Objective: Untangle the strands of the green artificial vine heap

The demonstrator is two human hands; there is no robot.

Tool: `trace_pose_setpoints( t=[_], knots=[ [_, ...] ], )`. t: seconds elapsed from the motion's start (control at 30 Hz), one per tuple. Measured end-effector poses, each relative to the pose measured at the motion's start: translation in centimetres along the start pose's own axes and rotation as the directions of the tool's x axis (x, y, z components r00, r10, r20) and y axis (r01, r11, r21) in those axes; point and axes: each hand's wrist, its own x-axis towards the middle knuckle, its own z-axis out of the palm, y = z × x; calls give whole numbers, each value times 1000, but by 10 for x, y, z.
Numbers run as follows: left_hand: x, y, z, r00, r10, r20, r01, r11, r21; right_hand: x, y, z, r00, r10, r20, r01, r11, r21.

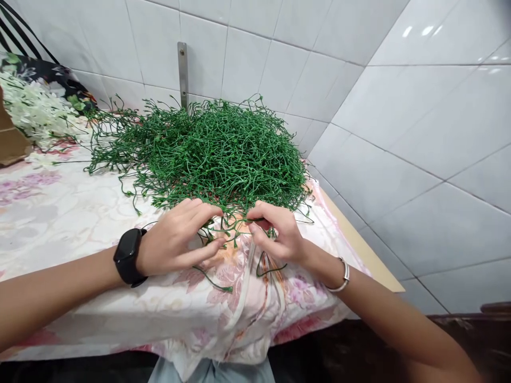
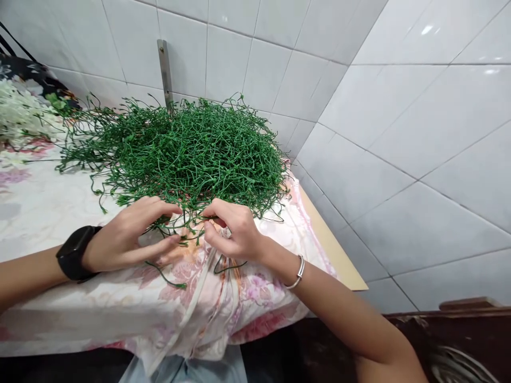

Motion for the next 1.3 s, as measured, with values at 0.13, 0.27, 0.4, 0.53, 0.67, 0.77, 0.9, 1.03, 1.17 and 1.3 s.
trace_pose_setpoints(
  t=[0.13,0.27,0.4,0.53,0.67,0.77,0.9,1.03,1.17,1.3],
  knots=[
    [2,10,-7,968,-58,-246,57,998,-13,2,-3,5,999,-23,44,25,999,-42],
    [2,11,-7,948,53,-314,6,983,183,4,-3,10,995,-65,76,74,991,-115],
    [3,8,2,964,158,-212,-102,961,256,5,-2,14,991,-73,115,92,981,-168],
    [5,6,7,945,244,-216,-180,943,278,5,-3,16,983,-92,159,121,977,-177],
    [6,3,7,930,303,-208,-235,925,299,5,-3,15,982,-110,156,138,974,-180],
    [5,2,7,929,324,-177,-255,910,326,4,-2,16,982,-93,166,124,974,-190],
    [2,1,9,933,311,-180,-247,919,306,3,-1,19,978,-96,184,135,969,-207],
    [-1,3,13,958,248,-144,-190,925,330,1,1,23,977,-96,192,141,960,-242],
    [-1,3,15,975,209,-74,-168,914,368,0,3,26,974,-106,201,159,949,-272],
    [-1,1,14,977,212,20,-203,900,386,0,3,24,976,-94,196,148,948,-280]
  ],
)
